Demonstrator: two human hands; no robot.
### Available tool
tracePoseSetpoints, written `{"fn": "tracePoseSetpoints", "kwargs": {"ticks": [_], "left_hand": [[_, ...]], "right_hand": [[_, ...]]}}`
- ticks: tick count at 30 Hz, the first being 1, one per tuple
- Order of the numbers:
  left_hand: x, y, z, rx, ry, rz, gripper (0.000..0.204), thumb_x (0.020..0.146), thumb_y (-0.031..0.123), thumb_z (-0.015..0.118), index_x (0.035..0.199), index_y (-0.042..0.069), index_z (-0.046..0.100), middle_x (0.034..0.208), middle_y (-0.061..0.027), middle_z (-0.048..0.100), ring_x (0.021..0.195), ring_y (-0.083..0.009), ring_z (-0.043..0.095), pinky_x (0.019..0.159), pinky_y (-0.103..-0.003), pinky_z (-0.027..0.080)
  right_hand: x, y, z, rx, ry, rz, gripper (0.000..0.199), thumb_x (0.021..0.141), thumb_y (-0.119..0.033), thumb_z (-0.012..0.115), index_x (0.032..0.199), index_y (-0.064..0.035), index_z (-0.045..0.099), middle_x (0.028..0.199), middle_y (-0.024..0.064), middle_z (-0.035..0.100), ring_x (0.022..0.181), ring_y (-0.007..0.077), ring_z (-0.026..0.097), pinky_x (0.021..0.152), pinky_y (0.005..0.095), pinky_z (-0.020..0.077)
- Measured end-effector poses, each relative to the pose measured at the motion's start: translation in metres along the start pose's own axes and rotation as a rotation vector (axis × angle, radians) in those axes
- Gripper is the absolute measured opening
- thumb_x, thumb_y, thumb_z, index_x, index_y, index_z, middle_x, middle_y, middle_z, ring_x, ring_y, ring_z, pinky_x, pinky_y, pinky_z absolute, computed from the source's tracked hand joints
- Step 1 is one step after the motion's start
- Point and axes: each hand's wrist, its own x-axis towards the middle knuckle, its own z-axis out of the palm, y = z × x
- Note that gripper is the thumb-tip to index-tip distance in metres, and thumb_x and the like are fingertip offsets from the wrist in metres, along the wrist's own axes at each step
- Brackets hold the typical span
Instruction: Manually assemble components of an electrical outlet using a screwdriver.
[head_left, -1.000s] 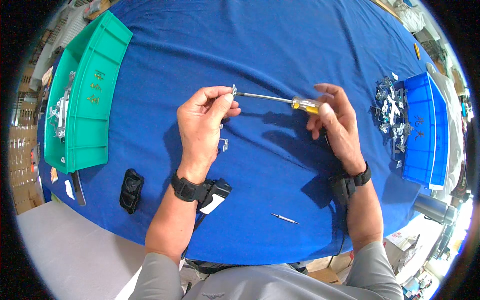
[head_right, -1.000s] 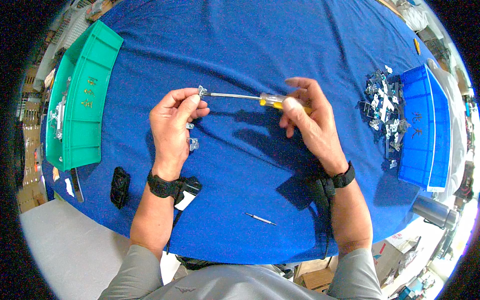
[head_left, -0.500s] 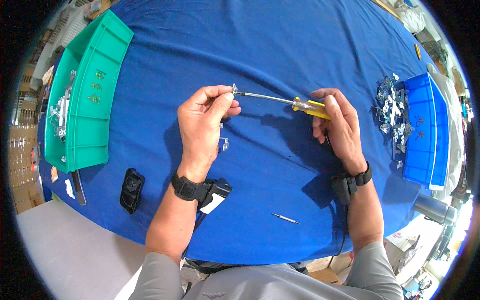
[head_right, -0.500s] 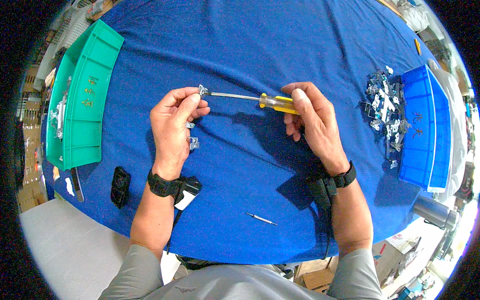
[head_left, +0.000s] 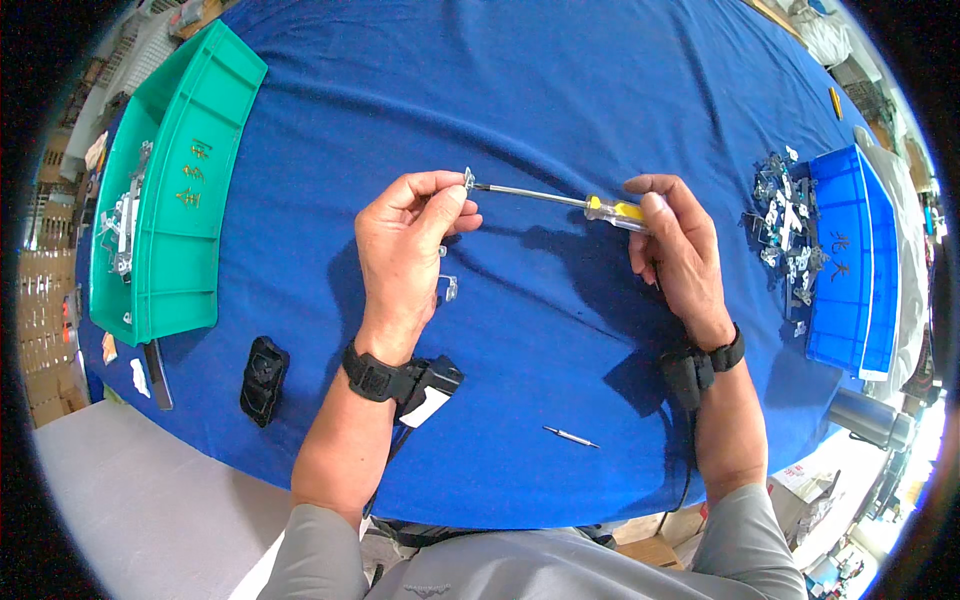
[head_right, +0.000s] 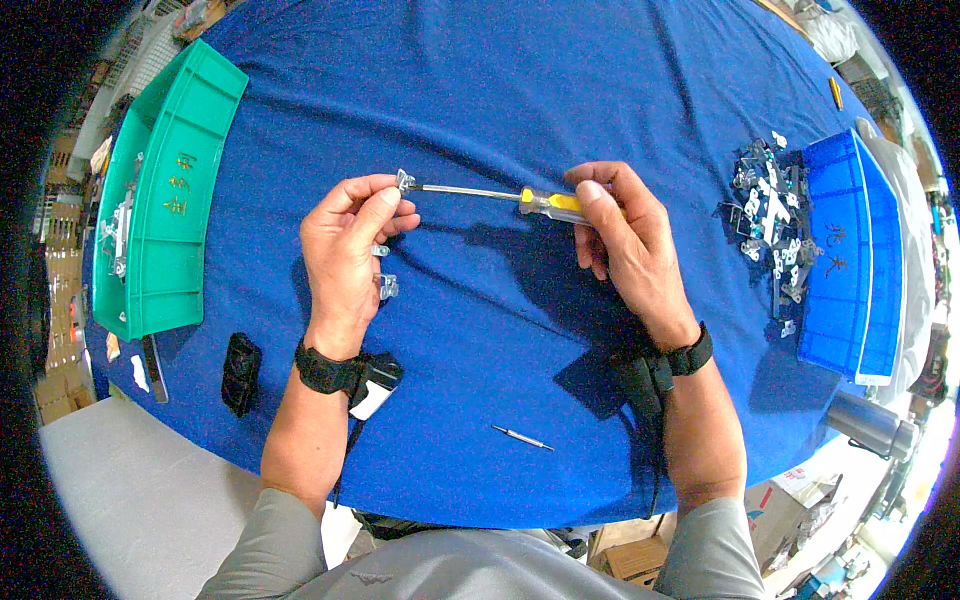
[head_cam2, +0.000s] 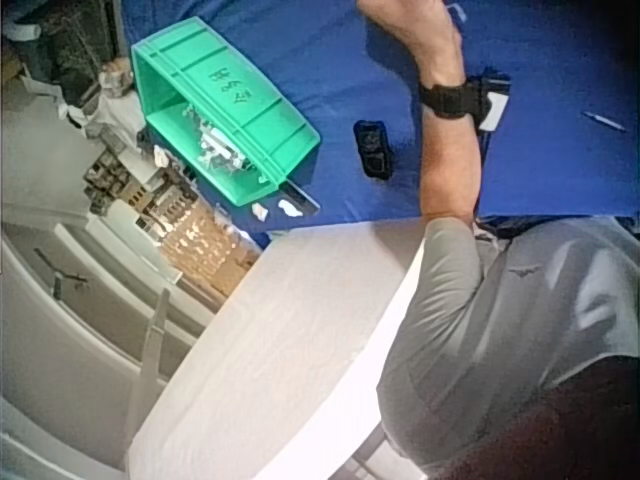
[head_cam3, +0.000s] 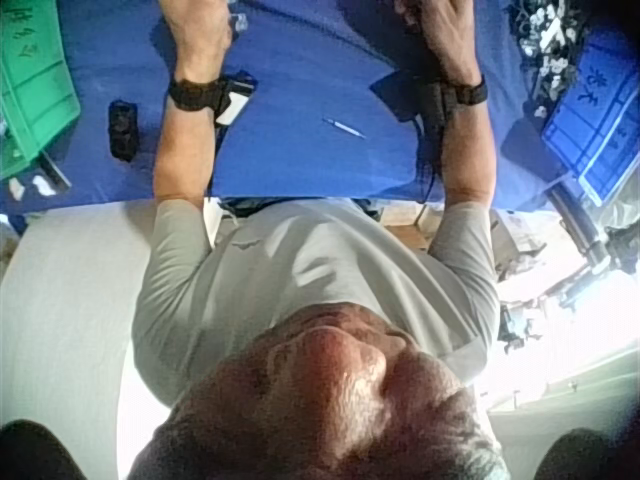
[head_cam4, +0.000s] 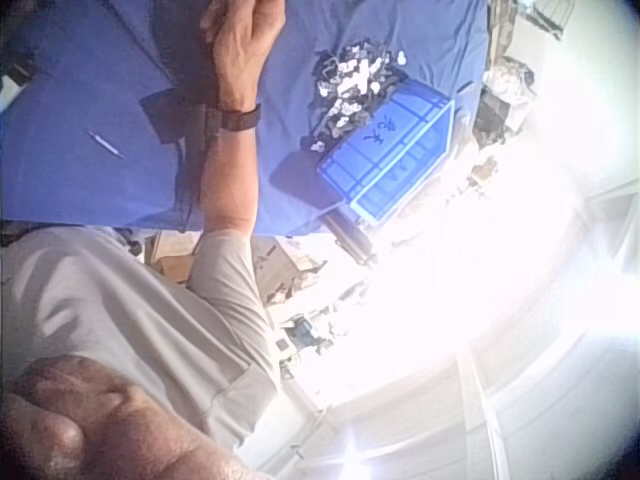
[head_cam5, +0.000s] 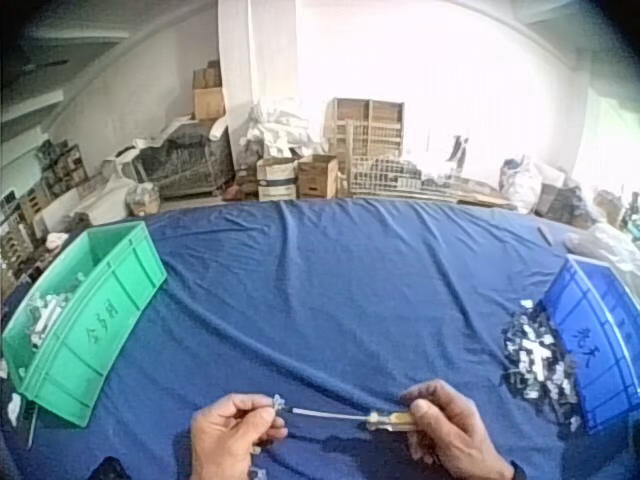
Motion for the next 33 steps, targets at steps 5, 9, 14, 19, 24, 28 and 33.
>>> {"fn": "tracePoseSetpoints", "kwargs": {"ticks": [5, 9, 14, 19, 24, 28, 33], "left_hand": [[0.0, 0.0, 0.002, -0.002, -0.013, 0.013, 0.014, 0.093, 0.005, 0.065, 0.104, -0.002, 0.068, 0.094, -0.0103, 0.07, 0.081, -0.0168, 0.07, 0.072, -0.03, 0.06], [-0.002, 0.0, 0.001, 0.021, -0.01, 0.008, 0.013, 0.092, 0.005, 0.066, 0.103, -0.002, 0.068, 0.094, -0.0104, 0.07, 0.081, -0.0169, 0.069, 0.073, -0.03, 0.06], [0.0, 0.0, 0.0, -0.001, -0.004, -0.005, 0.013, 0.092, 0.005, 0.065, 0.103, -0.002, 0.068, 0.094, -0.0106, 0.07, 0.081, -0.0169, 0.07, 0.073, -0.03, 0.061], [-0.002, -0.001, 0.004, -0.002, -0.032, 0.01, 0.013, 0.092, 0.004, 0.065, 0.103, -0.002, 0.068, 0.095, -0.011, 0.07, 0.081, -0.0172, 0.07, 0.073, -0.03, 0.061], [0.001, -0.001, -0.002, 0.001, -0.002, 0.003, 0.013, 0.093, 0.005, 0.065, 0.104, -0.002, 0.068, 0.095, -0.0111, 0.07, 0.081, -0.0172, 0.07, 0.072, -0.03, 0.06], [0.001, 0.0, 0.001, -0.014, -0.008, 0.004, 0.013, 0.093, 0.005, 0.065, 0.104, -0.002, 0.068, 0.095, -0.0109, 0.07, 0.081, -0.0172, 0.07, 0.072, -0.029, 0.06], [-0.002, 0.0, 0.003, 0.007, -0.03, 0.006, 0.013, 0.093, 0.005, 0.065, 0.104, -0.002, 0.068, 0.095, -0.0106, 0.07, 0.081, -0.0172, 0.07, 0.073, -0.03, 0.06]], "right_hand": [[0.008, 0.017, 0.011, -0.031, 0.131, -0.294, 0.032, 0.101, -0.021, 0.056, 0.126, -0.0003, 0.052, 0.087, 0.0047, 0.058, 0.065, 0.0088, 0.055, 0.053, 0.0212, 0.0459], [0.001, 0.006, 0.01, 0.058, 0.053, -0.137, 0.031, 0.098, -0.015, 0.06, 0.125, -0.0003, 0.053, 0.091, 0.0042, 0.059, 0.072, 0.0085, 0.057, 0.058, 0.0227, 0.0482], [0.004, 0.01, 0.002, -0.006, 0.008, -0.112, 0.034, 0.096, -0.016, 0.063, 0.125, 0.0003, 0.053, 0.093, 0.005, 0.06, 0.077, 0.0101, 0.06, 0.058, 0.0236, 0.0501], [0.008, 0.016, 0.01, 0.055, 0.107, -0.275, 0.033, 0.097, -0.017, 0.062, 0.124, -0.0003, 0.053, 0.094, 0.0061, 0.061, 0.075, 0.011, 0.061, 0.054, 0.0233, 0.0495], [0.003, 0.006, 0.003, 0.024, -0.008, -0.049, 0.032, 0.099, -0.016, 0.059, 0.125, -0.0006, 0.053, 0.093, 0.0059, 0.06, 0.076, 0.0097, 0.061, 0.054, 0.0229, 0.0489], [0.004, 0.012, 0.004, -0.019, 0.029, -0.19, 0.032, 0.099, -0.016, 0.059, 0.126, -0.0003, 0.053, 0.093, 0.0058, 0.06, 0.076, 0.0091, 0.061, 0.055, 0.0225, 0.0489], [0.006, 0.011, 0.013, 0.021, 0.107, -0.268, 0.033, 0.098, -0.016, 0.061, 0.126, -0.0005, 0.053, 0.092, 0.0058, 0.06, 0.076, 0.0093, 0.06, 0.056, 0.0221, 0.0493]]}}
